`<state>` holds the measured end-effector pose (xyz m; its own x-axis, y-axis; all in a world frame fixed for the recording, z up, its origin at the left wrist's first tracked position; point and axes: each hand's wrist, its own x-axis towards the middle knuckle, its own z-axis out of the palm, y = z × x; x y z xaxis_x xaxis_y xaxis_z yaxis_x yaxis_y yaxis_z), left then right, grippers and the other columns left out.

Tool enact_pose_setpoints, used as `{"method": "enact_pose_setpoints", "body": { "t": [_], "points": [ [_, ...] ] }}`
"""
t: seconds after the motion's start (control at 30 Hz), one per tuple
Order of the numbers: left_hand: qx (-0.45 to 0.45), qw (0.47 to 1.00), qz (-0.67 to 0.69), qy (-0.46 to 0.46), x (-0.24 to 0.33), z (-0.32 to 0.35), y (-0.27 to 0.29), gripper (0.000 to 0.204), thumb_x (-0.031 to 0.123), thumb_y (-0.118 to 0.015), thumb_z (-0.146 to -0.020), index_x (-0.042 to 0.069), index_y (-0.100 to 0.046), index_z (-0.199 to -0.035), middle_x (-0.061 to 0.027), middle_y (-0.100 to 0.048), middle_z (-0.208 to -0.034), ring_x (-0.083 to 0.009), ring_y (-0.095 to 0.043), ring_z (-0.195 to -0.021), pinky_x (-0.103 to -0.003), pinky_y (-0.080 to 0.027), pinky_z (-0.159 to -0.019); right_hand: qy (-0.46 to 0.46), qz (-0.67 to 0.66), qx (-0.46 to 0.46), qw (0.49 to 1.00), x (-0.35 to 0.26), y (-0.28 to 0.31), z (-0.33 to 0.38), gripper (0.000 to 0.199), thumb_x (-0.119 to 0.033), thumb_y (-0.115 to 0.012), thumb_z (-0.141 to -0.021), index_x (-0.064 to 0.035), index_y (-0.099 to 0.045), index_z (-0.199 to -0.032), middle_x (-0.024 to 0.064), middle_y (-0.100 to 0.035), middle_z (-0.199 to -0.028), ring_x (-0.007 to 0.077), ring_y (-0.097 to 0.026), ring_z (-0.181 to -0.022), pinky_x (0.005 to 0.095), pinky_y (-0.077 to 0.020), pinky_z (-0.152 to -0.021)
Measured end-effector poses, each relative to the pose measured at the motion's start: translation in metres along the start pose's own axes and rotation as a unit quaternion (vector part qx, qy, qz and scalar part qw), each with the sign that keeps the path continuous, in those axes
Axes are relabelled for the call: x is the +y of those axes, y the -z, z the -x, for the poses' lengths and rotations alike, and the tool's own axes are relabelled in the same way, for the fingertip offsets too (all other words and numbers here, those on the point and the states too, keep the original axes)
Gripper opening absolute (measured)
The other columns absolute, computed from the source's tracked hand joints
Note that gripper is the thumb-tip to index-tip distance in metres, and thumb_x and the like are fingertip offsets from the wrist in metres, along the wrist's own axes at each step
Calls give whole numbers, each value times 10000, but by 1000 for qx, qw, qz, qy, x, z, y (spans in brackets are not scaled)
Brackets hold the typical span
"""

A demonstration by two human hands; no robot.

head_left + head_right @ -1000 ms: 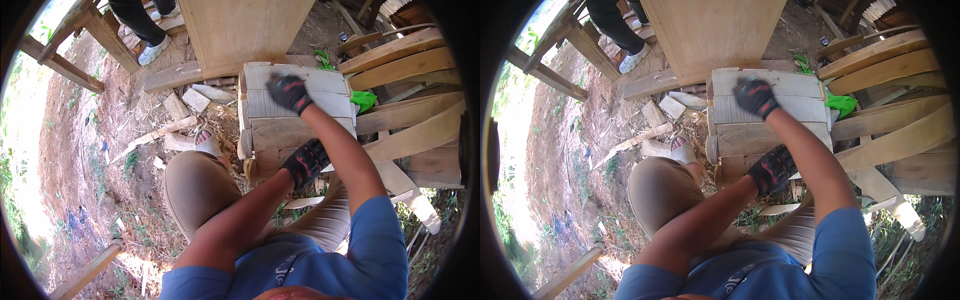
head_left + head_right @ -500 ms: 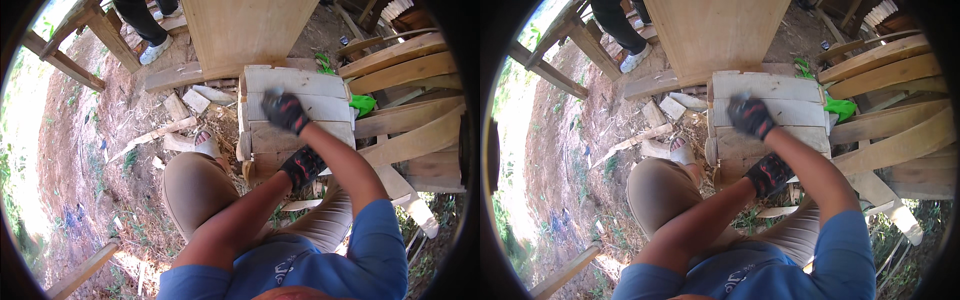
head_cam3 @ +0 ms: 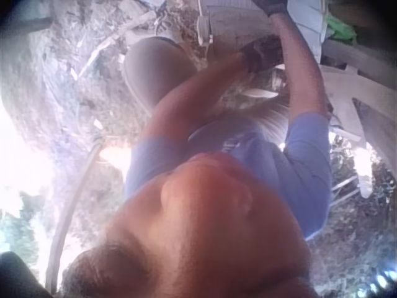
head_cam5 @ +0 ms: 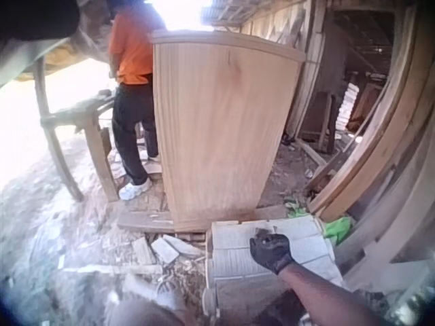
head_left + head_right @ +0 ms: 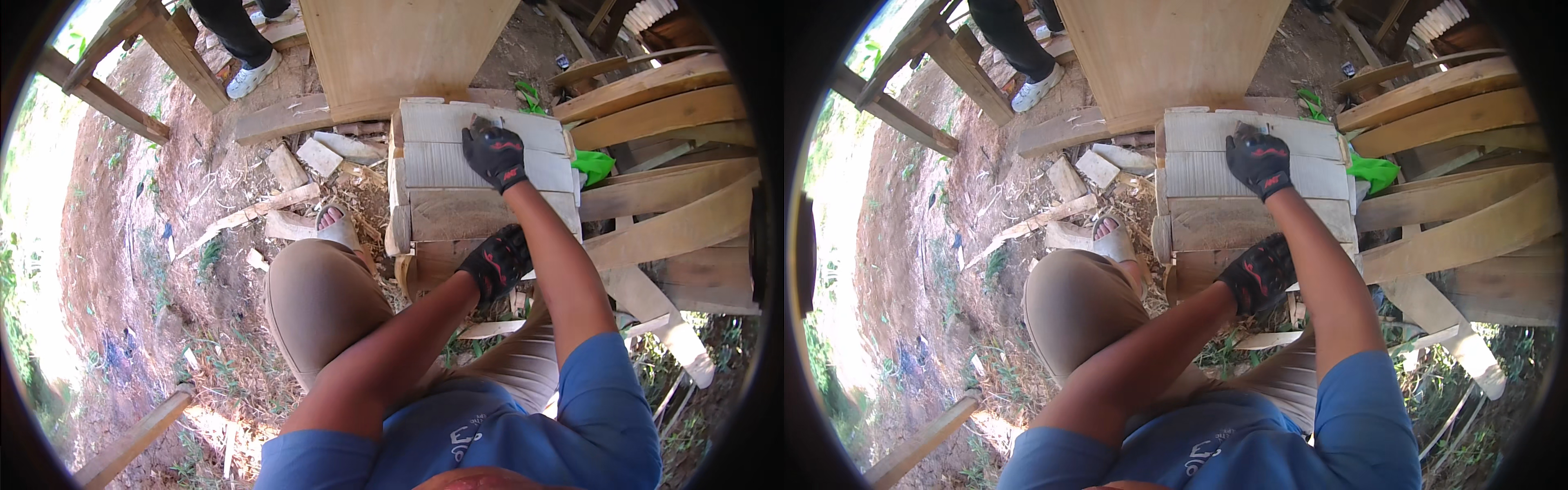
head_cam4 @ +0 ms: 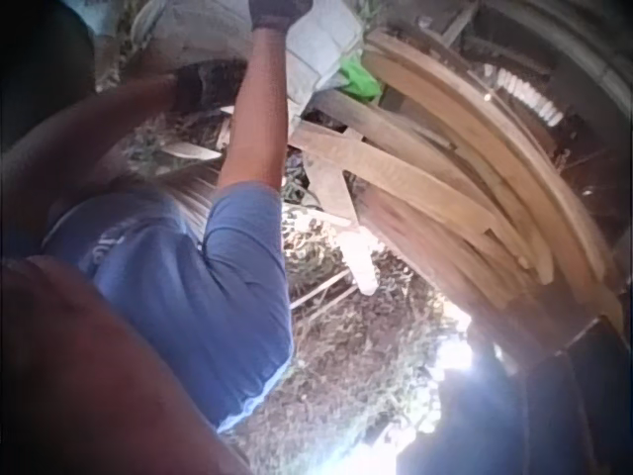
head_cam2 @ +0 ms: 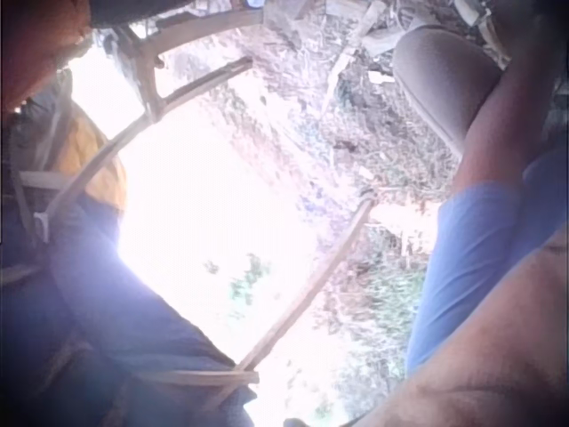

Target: The person sands the surface and edges of a wooden box-like structure using a small piece of sandpaper held by hand.

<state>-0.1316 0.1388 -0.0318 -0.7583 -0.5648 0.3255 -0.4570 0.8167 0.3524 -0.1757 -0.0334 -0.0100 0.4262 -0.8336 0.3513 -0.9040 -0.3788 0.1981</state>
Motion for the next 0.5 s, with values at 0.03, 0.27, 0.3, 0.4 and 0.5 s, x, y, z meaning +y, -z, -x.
{"method": "enact_pose_setpoints", "body": {
  "t": [0.03, 0.27, 0.3, 0.4, 0.5],
  "points": [
    [40, 999, -28, -4, 1, 0, 2, 563, 285, -537, -971, 128, -599, -1508, -108, -545, -1612, -278, -460, -1528, -459, -304, -1306, 71, -13, -42, 996, -2, 2, -1, 258, -281, -549, -1008, -110, -695, -881, 105, -710, -702, 275, -721, -610, 459, -568, -574],
    [36, 999, -27, 2, 1, -2, 12, 540, 253, -495, -993, 129, -587, -1511, -123, -562, -1593, -268, -487, -1512, -439, -329, -1295, 1, -62, -16, 998, -1, -3, -10, 185, -232, -578, -909, -89, -693, -888, 114, -701, -711, 286, -695, -579, 458, -554, -552],
    [2, 1000, 7, 9, 1, -3, 13, 532, 253, -496, -990, 130, -597, -1498, -122, -576, -1579, -267, -497, -1503, -438, -338, -1288, 70, -22, -39, 997, -6, -7, -9, 189, -238, -576, -917, -98, -701, -902, 112, -707, -722, 288, -701, -591, 465, -558, -561],
    [-44, 997, 61, 24, -3, -3, 16, 513, 258, -493, -991, 134, -620, -1472, -116, -607, -1547, -268, -512, -1487, -439, -358, -1269, 209, -34, 2, 977, -20, -15, -4, 212, -248, -562, -937, -104, -717, -929, 116, -710, -727, 301, -713, -612, 474, -567, -568],
    [-4, 999, 53, 5, -2, -2, 12, 500, 275, -481, -1012, 141, -631, -1470, -104, -615, -1539, -278, -499, -1490, -448, -361, -1256, 115, -27, -42, 992, -20, -14, -2, 235, -259, -555, -952, -77, -703, -931, 133, -705, -718, 300, -711, -601, 450, -562, -544]
  ]
}}
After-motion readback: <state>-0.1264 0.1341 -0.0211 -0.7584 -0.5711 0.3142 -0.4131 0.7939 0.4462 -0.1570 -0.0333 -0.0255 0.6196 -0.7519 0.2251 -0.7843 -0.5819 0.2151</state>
